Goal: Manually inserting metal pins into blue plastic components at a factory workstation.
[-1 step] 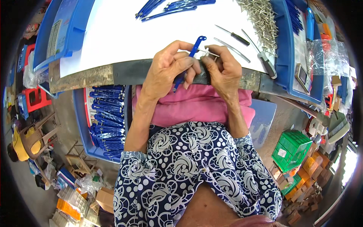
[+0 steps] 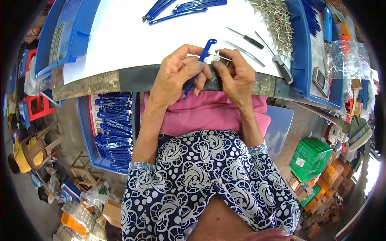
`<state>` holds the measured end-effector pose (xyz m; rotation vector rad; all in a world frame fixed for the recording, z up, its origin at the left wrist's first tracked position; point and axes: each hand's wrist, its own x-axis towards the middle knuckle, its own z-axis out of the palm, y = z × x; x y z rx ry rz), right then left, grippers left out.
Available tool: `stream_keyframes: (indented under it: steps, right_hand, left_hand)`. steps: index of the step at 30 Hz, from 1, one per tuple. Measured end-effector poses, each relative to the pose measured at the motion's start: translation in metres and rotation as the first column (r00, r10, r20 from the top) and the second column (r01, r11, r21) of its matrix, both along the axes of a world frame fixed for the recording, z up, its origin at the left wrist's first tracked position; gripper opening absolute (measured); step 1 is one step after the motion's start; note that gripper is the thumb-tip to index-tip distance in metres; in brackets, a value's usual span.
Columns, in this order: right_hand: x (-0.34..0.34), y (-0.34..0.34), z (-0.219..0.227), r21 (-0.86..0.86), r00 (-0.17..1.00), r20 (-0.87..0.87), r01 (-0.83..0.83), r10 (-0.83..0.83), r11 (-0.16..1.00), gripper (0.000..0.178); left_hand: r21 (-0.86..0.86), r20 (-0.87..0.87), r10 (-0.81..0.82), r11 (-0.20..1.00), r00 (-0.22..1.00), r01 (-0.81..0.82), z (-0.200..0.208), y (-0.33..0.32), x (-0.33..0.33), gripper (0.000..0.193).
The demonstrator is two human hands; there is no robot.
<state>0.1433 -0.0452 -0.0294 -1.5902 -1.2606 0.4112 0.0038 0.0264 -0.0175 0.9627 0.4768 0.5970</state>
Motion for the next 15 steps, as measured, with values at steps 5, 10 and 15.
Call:
stream_keyframes:
  steps: [5,10,15]
  right_hand:
    - [0.005,0.000,-0.003,0.015,0.999,-0.037,-0.002,0.002,1.000,0.021]
    - [0.002,0.003,0.001,0.030,0.999,-0.034,0.033,-0.032,0.999,0.020]
    - [0.004,0.000,0.000,0.004,0.999,-0.020,0.027,-0.027,1.000,0.019]
  left_hand:
    - [-0.052,0.076,0.027,0.998,0.997,-0.023,-0.001,0.003,0.009,0.020]
    - [-0.114,0.131,0.033,0.993,0.991,-0.018,-0.002,0.005,0.012,0.025]
    - [-0.219,0.210,0.055,0.976,0.976,-0.008,-0.008,0.005,0.010,0.024]
